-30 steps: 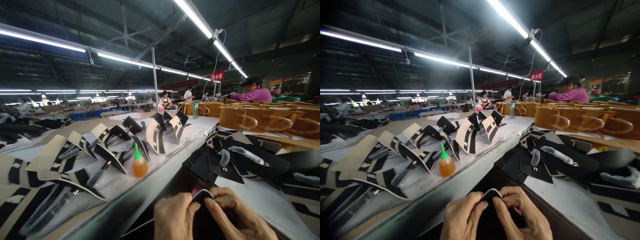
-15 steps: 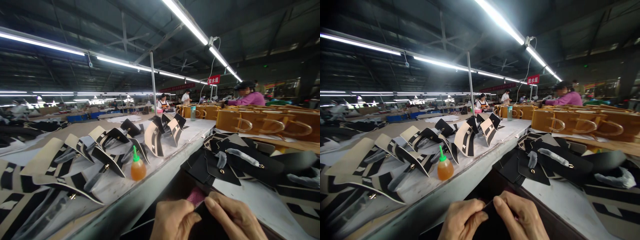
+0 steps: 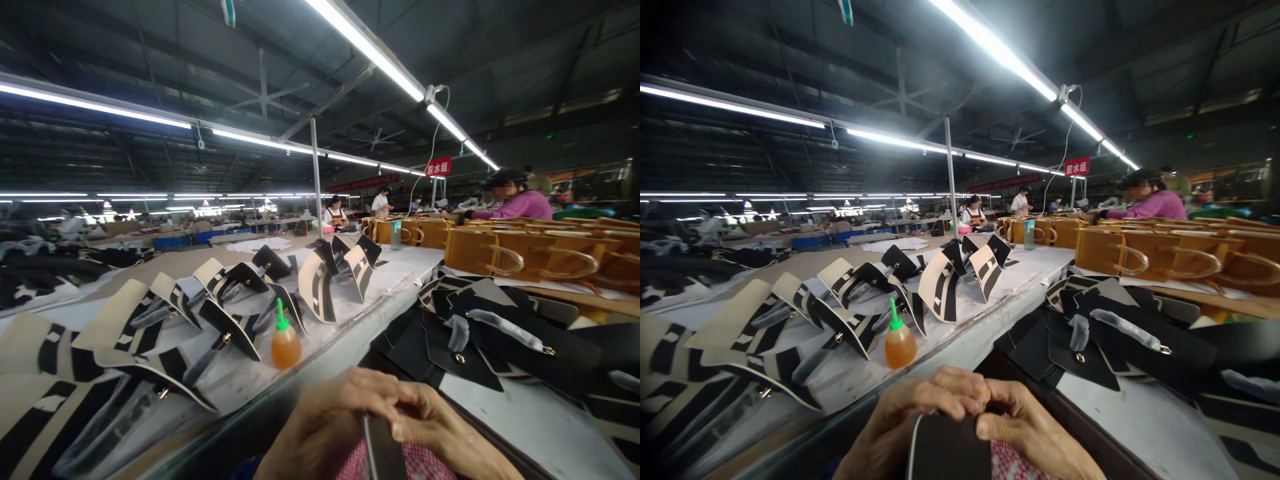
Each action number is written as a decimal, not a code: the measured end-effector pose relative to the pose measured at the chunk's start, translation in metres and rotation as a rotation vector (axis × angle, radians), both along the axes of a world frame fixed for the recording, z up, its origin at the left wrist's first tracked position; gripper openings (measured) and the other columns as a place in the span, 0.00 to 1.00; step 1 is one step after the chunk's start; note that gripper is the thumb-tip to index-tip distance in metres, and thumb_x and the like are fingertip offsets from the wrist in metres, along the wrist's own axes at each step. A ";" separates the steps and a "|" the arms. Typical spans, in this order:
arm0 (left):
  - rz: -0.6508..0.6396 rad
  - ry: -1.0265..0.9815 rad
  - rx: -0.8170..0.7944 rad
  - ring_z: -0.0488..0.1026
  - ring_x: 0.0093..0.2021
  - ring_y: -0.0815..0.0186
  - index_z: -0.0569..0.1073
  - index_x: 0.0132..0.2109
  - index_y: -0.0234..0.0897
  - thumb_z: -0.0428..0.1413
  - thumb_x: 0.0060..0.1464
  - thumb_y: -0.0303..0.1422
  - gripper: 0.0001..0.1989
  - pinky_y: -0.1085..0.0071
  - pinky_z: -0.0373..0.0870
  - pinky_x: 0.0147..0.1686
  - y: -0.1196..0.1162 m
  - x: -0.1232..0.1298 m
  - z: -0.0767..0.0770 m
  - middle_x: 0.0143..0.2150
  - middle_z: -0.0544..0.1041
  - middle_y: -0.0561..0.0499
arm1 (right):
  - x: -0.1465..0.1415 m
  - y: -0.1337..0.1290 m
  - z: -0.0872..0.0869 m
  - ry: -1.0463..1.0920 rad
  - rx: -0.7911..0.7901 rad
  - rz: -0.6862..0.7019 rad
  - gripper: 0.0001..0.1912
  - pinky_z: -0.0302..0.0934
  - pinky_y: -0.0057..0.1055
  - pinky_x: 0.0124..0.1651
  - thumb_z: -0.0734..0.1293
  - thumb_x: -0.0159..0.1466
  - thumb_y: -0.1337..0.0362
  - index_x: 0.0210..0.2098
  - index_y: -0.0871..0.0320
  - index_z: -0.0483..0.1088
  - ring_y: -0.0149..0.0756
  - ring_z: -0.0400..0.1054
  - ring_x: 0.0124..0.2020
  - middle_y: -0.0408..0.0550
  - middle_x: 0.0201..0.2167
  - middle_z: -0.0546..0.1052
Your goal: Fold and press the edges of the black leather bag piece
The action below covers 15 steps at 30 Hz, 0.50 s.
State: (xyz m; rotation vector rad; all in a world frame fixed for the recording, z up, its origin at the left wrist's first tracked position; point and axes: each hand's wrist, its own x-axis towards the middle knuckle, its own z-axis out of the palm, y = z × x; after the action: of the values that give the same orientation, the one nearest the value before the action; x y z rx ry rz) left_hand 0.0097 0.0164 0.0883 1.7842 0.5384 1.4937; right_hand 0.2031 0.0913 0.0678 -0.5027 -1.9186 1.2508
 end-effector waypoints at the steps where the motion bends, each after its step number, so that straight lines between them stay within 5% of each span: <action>1: 0.032 0.045 -0.032 0.75 0.58 0.53 0.80 0.51 0.43 0.49 0.62 0.54 0.25 0.53 0.71 0.60 -0.006 -0.009 -0.001 0.53 0.81 0.42 | 0.003 0.004 -0.002 -0.017 -0.033 0.039 0.19 0.64 0.31 0.34 0.68 0.63 0.45 0.30 0.54 0.74 0.38 0.68 0.31 0.44 0.28 0.72; 4: 0.208 0.242 -0.099 0.70 0.63 0.50 0.72 0.62 0.45 0.48 0.56 0.62 0.37 0.55 0.68 0.61 -0.025 -0.032 -0.012 0.61 0.75 0.41 | 0.012 0.013 -0.009 -0.101 0.060 -0.052 0.20 0.54 0.28 0.31 0.66 0.67 0.46 0.29 0.55 0.67 0.33 0.59 0.28 0.40 0.26 0.66; 7: 0.610 0.419 -0.101 0.79 0.53 0.55 0.70 0.62 0.53 0.58 0.55 0.54 0.30 0.67 0.79 0.47 -0.033 -0.039 -0.029 0.57 0.79 0.45 | 0.015 0.015 -0.014 -0.222 0.237 -0.200 0.19 0.54 0.28 0.31 0.62 0.70 0.47 0.30 0.54 0.68 0.32 0.61 0.28 0.40 0.26 0.69; 10: 0.890 0.494 -0.126 0.83 0.42 0.62 0.72 0.59 0.56 0.54 0.62 0.48 0.19 0.73 0.81 0.41 -0.031 -0.034 -0.040 0.44 0.84 0.51 | 0.010 0.013 -0.013 -0.210 0.368 -0.293 0.13 0.59 0.27 0.33 0.64 0.70 0.48 0.39 0.49 0.72 0.32 0.67 0.29 0.38 0.30 0.73; 13: 0.877 0.507 -0.115 0.83 0.35 0.65 0.74 0.54 0.53 0.50 0.65 0.46 0.15 0.79 0.79 0.35 -0.025 -0.028 -0.043 0.35 0.84 0.55 | -0.004 0.004 -0.009 -0.168 0.614 -0.262 0.11 0.63 0.25 0.35 0.64 0.71 0.51 0.49 0.48 0.70 0.31 0.71 0.32 0.38 0.34 0.74; 15: 0.772 0.517 -0.094 0.83 0.33 0.67 0.74 0.51 0.50 0.48 0.67 0.43 0.13 0.83 0.77 0.30 -0.021 -0.025 -0.044 0.31 0.83 0.56 | -0.017 -0.005 -0.007 -0.190 0.789 -0.202 0.17 0.62 0.27 0.31 0.59 0.74 0.49 0.43 0.55 0.69 0.32 0.70 0.30 0.42 0.32 0.73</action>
State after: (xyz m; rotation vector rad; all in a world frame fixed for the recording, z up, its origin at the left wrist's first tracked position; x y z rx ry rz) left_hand -0.0155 -0.0043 0.0448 1.9929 1.6755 1.4072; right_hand 0.1862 0.0859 0.0604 -0.3809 -2.2520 0.2627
